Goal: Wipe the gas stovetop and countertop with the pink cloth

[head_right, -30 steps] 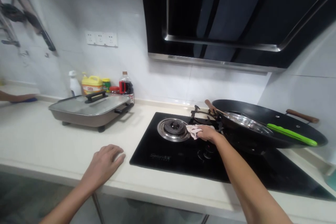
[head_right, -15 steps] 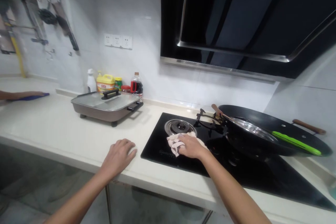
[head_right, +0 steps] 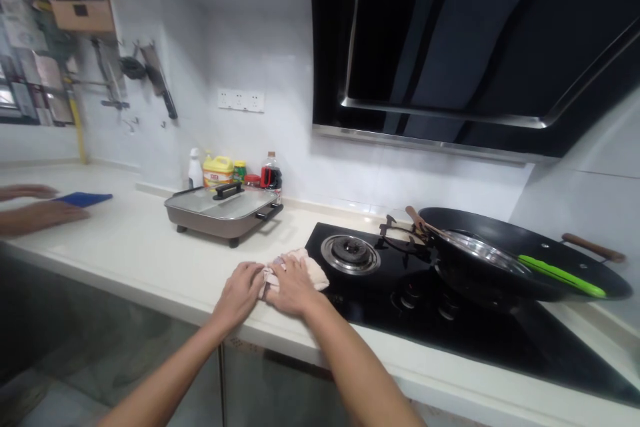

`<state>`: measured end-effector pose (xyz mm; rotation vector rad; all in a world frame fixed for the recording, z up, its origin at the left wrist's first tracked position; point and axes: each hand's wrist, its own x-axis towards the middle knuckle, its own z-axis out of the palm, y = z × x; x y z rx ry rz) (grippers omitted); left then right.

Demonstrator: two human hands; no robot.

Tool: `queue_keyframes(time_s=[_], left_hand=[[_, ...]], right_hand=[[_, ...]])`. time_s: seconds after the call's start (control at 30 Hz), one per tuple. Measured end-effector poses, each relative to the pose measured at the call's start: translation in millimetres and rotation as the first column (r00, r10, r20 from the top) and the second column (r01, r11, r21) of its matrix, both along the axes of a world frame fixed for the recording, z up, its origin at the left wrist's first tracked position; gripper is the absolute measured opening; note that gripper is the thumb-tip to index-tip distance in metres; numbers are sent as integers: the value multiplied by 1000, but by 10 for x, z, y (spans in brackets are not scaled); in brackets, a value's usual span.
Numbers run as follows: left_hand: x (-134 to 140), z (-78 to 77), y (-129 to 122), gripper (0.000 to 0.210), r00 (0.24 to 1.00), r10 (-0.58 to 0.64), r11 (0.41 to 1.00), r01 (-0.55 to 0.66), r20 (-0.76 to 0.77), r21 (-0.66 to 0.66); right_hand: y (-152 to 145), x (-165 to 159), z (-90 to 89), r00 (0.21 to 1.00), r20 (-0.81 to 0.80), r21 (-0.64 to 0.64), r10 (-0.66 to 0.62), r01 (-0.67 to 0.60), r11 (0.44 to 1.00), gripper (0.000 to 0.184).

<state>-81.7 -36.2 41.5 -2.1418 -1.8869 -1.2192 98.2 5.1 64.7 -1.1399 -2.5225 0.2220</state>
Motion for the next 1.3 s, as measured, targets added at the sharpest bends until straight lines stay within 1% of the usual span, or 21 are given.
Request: queue_keyframes(time_s=[0.03, 0.1, 0.13, 0.2, 0.27, 0.3, 0.33, 0.4, 0.43, 0.47, 0.5, 0.57, 0.67, 0.73, 0.8, 0.9, 0.97, 1.07, 1.17, 1.23, 1.3], left_hand=[[-29, -8, 7, 33, 999, 22, 998, -23, 36, 52], [-64, 13, 3, 33, 998, 35, 990, -43, 59, 135], [-63, 46, -7, 33, 999, 19, 988, -26, 43, 153], [-5, 151, -29, 35, 998, -51, 991, 54, -26, 126], [126, 279, -32, 40, 989, -115, 993, 116, -89, 10], [209, 337, -21, 45, 984, -144, 987, 135, -108, -87], [298, 386, -2, 52, 977, -177, 968, 151, -121, -199], [468, 444, 47, 67, 960, -242, 904, 171, -140, -391], [542, 456, 69, 71, 952, -265, 877, 173, -153, -448], [604, 461, 86, 73, 944, -280, 863, 169, -172, -476], [655, 465, 96, 73, 938, -287, 862, 162, -197, -481], [730, 475, 102, 67, 923, -289, 872, 145, -253, -468], [812, 491, 125, 59, 899, -291, 877, 115, -327, -466], [862, 469, 201, 59, 901, -263, 885, 82, -346, -459], [902, 416, 352, 62, 910, -242, 890, 68, -338, -452], [940, 343, 709, 72, 906, -284, 876, 112, -314, -468], [966, 337, 1003, 75, 900, -317, 857, 137, -300, -497], [1035, 378, 1466, 67, 909, -285, 852, 95, -303, -515], [1151, 411, 1913, 62, 914, -242, 863, 49, -326, -502], [1252, 412, 2198, 62, 912, -233, 866, 36, -339, -498], [1364, 402, 2468, 62, 909, -223, 868, 21, -351, -497]], right_hand=[[-29, 30, 23, 1000, -20, 7, 8, -8, 1000, 75], [-77, 203, 71, 997, -81, 45, 7, -4, 999, 75], [-94, 339, 89, 992, -123, 78, -2, 11, 997, 70], [-117, 683, 100, 976, -218, 156, -28, 63, 986, 49], [-118, 1076, 78, 950, -305, 224, -60, 133, 965, 28], [-110, 1269, 60, 935, -346, 251, -81, 176, 952, 25], [-96, 1446, 42, 917, -385, 274, -106, 224, 935, 26], [-57, 1718, 8, 876, -456, 313, -156, 323, 893, 28], [-34, 1798, -9, 859, -482, 331, -172, 361, 872, 27], [-14, 1837, -25, 849, -498, 350, -177, 384, 855, 26], [1, 1834, -44, 848, -502, 369, -170, 388, 845, 26], [0, 1728, -87, 875, -469, 407, -117, 332, 851, 24], [-104, 1461, -161, 942, -334, 448, 28, 132, 884, 21], [-221, 1319, -207, 971, -207, 474, 122, -10, 880, 21], [-328, 1245, -243, 978, -128, 479, 167, -86, 873, 20], [-407, 1230, -268, 980, -125, 430, 157, -89, 899, 17], [-403, 1241, -264, 978, -141, 383, 154, -89, 919, 18], [-359, 1246, -267, 970, -163, 350, 178, -112, 930, 19], [-308, 1232, -328, 972, -147, 418, 186, -109, 902, 14], [-270, 1220, -400, 972, -140, 475, 187, -99, 874, 17], [-224, 1216, -478, 968, -156, 503, 199, -96, 859, 20]])
